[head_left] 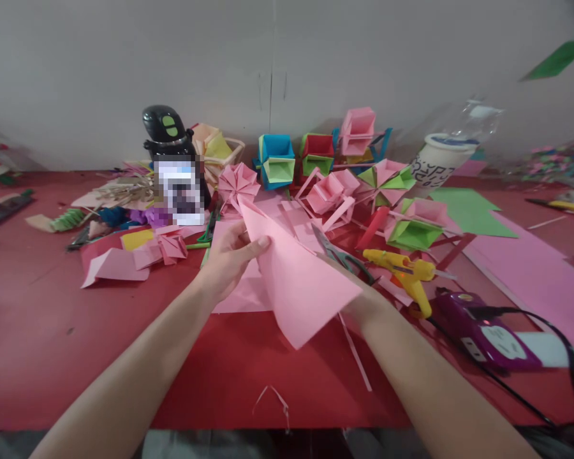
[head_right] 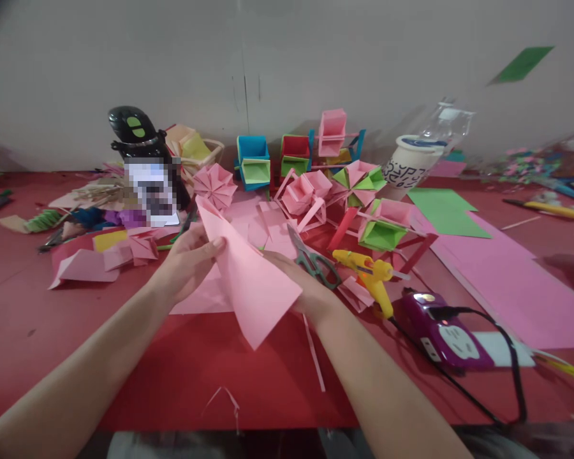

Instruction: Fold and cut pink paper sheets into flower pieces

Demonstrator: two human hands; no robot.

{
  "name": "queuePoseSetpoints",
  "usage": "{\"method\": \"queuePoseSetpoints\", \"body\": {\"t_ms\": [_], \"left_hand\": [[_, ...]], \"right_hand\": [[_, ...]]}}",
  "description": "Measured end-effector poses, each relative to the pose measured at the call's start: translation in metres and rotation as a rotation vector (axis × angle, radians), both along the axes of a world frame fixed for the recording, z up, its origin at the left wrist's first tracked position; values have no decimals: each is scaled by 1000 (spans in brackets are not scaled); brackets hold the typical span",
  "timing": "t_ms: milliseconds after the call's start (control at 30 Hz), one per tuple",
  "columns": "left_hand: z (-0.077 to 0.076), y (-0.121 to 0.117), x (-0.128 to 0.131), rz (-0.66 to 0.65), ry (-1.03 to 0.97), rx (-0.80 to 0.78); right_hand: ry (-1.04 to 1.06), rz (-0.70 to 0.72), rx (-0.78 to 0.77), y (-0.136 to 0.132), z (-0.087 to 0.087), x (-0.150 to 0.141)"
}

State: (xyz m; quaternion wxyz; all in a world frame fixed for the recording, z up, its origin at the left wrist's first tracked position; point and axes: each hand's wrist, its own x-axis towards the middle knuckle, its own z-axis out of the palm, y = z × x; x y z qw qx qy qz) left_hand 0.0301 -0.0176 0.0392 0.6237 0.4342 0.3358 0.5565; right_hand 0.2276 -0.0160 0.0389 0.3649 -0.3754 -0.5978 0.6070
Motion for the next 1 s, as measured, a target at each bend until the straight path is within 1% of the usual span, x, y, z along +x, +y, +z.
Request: {"method": "queuePoseSetpoints", "body": {"t_ms": [33, 100, 167, 233, 300, 433, 500, 600, 733, 833, 900, 1000], "left_hand": [[1, 1, -1, 34, 16, 1], [2, 3, -4, 96, 59, -2], [2, 5, -6, 132, 90, -8], [2, 5, -6, 161, 96, -13], [2, 5, -5, 194, 91, -23], [6, 2, 0, 219, 83, -64], [8, 0, 2, 218, 72, -75], [10, -1, 5, 226, 56, -80], [10, -3, 6, 232, 65, -88], [10, -3, 7, 227, 75, -95], [10, -4, 8, 228, 72, -95], [10, -5, 12, 224, 41, -91]], "right_hand": [[20, 35, -58, 3, 0, 3], [130, 72, -247, 7, 2, 9], [193, 74, -317, 10, 6, 15], [214, 75, -299, 12, 8, 19], [177, 46, -241, 13, 7, 20], [34, -102, -92, 13, 0, 15], [-7, -182, -57, 12, -2, 11], [15, -259, -46, 10, -2, 7], [44, -325, -13, 9, 0, 5], [41, -361, 24, 12, -3, 5], [80, -378, 19, 13, -7, 5], [170, -399, -35, 14, -10, 3]]}}
